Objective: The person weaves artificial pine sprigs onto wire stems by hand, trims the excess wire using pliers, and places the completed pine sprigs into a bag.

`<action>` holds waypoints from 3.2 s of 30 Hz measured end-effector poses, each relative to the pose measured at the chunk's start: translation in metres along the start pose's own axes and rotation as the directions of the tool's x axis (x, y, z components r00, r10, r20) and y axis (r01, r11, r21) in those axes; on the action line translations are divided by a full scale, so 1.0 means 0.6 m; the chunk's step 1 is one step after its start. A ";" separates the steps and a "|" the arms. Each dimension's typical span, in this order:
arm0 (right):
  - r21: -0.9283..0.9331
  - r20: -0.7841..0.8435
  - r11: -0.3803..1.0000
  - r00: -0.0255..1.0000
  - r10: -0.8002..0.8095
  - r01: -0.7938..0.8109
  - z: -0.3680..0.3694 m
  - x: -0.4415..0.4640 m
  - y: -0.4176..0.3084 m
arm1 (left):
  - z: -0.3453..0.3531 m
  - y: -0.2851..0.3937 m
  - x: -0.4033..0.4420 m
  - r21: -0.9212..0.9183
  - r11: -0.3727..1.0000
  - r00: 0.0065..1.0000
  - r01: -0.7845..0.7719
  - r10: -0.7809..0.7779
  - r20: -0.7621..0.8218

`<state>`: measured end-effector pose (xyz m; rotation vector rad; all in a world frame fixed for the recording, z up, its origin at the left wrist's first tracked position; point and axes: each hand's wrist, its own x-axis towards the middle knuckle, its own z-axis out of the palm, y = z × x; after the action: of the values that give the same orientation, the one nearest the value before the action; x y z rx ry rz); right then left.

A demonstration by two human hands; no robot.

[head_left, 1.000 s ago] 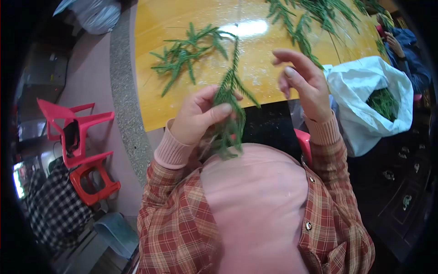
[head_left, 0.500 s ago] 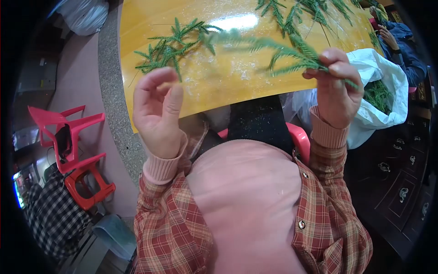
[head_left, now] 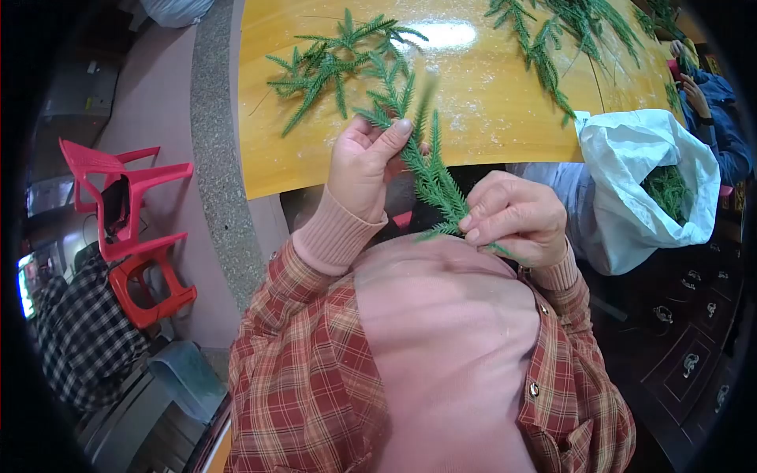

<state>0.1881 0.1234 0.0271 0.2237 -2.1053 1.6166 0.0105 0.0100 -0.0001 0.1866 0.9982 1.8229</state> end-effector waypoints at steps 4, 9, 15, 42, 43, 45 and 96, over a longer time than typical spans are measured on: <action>0.005 -0.158 0.999 0.986 0.045 -0.044 0.012 0.004 0.018 | -0.004 -0.028 0.002 0.108 0.977 0.981 -0.187 0.190 -0.024; 0.341 -0.520 0.909 0.757 0.396 -0.240 0.059 0.007 0.023 | -0.002 -0.032 -0.011 0.226 0.937 0.963 -0.267 0.265 0.042; -0.003 -0.615 0.875 0.691 0.380 -0.484 0.059 0.017 0.035 | -0.012 -0.037 -0.019 0.584 0.624 0.835 -0.519 0.517 0.188; -0.895 -0.151 0.408 0.984 0.096 -0.178 0.053 0.005 0.034 | -0.017 -0.027 -0.032 0.691 0.700 0.979 -0.180 0.057 0.198; -0.888 -0.171 0.418 0.981 0.091 -0.193 0.056 0.004 0.034 | -0.020 -0.026 -0.031 0.691 0.705 0.981 -0.158 0.029 0.194; -0.873 -0.210 0.433 0.975 0.078 -0.222 0.059 0.004 0.035 | -0.025 -0.027 -0.026 0.690 0.714 0.981 -0.116 -0.025 0.191; -0.891 -0.098 0.454 0.979 -0.181 -0.005 0.049 0.009 0.060 | -0.015 -0.020 -0.025 0.798 0.246 0.822 -0.550 0.328 0.465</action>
<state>0.1608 0.1067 -0.0071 -0.1733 -2.4233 0.2492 0.0214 -0.0054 -0.0099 1.4905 1.8720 1.4066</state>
